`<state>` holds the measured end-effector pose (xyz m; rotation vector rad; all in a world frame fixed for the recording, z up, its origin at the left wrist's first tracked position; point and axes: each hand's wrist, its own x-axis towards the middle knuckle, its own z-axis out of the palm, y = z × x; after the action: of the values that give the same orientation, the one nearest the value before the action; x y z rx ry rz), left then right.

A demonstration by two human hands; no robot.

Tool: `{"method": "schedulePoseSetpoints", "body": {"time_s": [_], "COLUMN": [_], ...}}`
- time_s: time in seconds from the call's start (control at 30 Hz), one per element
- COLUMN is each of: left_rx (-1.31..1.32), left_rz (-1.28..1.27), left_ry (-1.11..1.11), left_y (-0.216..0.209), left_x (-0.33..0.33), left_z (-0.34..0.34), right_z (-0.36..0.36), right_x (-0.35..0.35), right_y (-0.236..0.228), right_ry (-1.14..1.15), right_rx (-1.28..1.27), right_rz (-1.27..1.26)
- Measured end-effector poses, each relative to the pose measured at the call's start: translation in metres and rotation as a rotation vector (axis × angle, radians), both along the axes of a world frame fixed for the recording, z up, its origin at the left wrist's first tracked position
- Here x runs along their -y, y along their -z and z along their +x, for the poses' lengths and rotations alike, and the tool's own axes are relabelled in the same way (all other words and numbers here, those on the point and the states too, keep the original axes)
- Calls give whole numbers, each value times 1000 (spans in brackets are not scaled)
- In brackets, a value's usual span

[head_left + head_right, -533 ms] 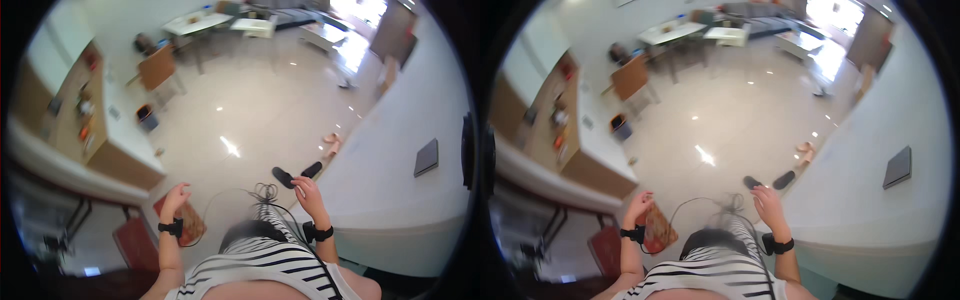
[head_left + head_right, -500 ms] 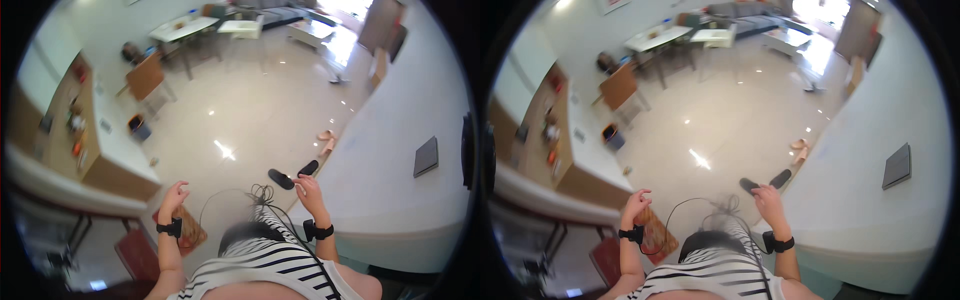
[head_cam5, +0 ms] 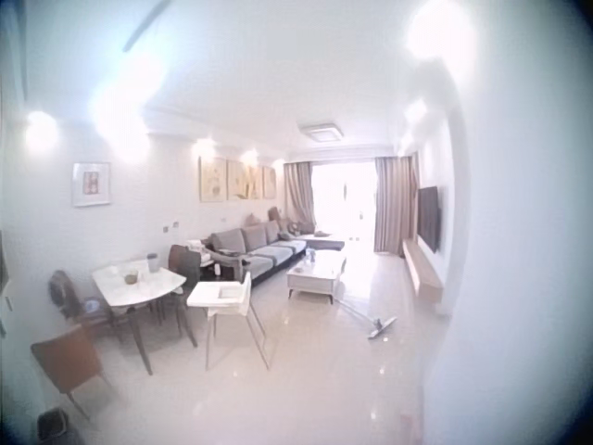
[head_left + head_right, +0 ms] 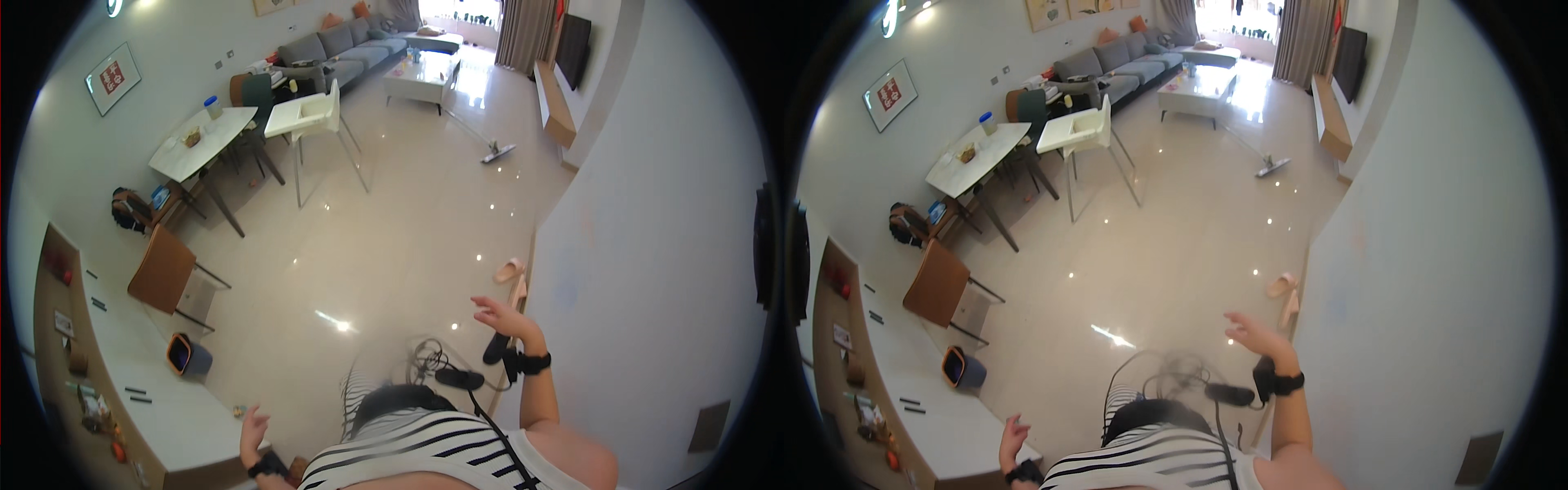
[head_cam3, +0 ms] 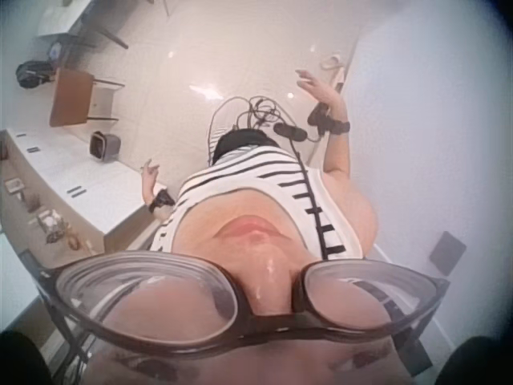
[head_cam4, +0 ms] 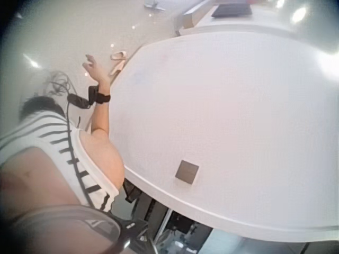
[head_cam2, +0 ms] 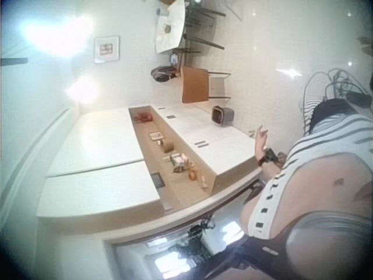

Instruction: Picking up various small items from a couch, table, and floor and placing them into a cabinet.

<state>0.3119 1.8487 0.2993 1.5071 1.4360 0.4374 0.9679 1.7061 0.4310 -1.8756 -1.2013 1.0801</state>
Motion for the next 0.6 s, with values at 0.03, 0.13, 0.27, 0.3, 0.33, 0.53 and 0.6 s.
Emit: {"method": "schedulePoseSetpoints", "body": {"time_s": [0.03,0.13,0.27,0.3,0.33,0.53,0.6], "left_rx": [28,-582,-96,-119,-645,-1,6], "left_rz": [-75,-441,-292,-124,125,561,482], "left_ry": [-143,-35,69,63,311,747,941], "left_y": [-1,0,1,-25,-10,-151,-170], "left_x": [-20,-113,-299,-351,-426,-621,-640], "left_z": [-7,2,83,140,190,567,658], "right_z": [7,34,103,83,85,141,156], "right_x": [-22,-79,-135,-146,-145,-121,-113], "right_y": [-26,-62,29,39,59,155,198], "right_ry": [2,71,280,807,397,1248,1297], "right_rx": [14,-375,319,549,1085,-186,220], "right_rz": [7,104,-377,-855,-1021,-377,-328]}}
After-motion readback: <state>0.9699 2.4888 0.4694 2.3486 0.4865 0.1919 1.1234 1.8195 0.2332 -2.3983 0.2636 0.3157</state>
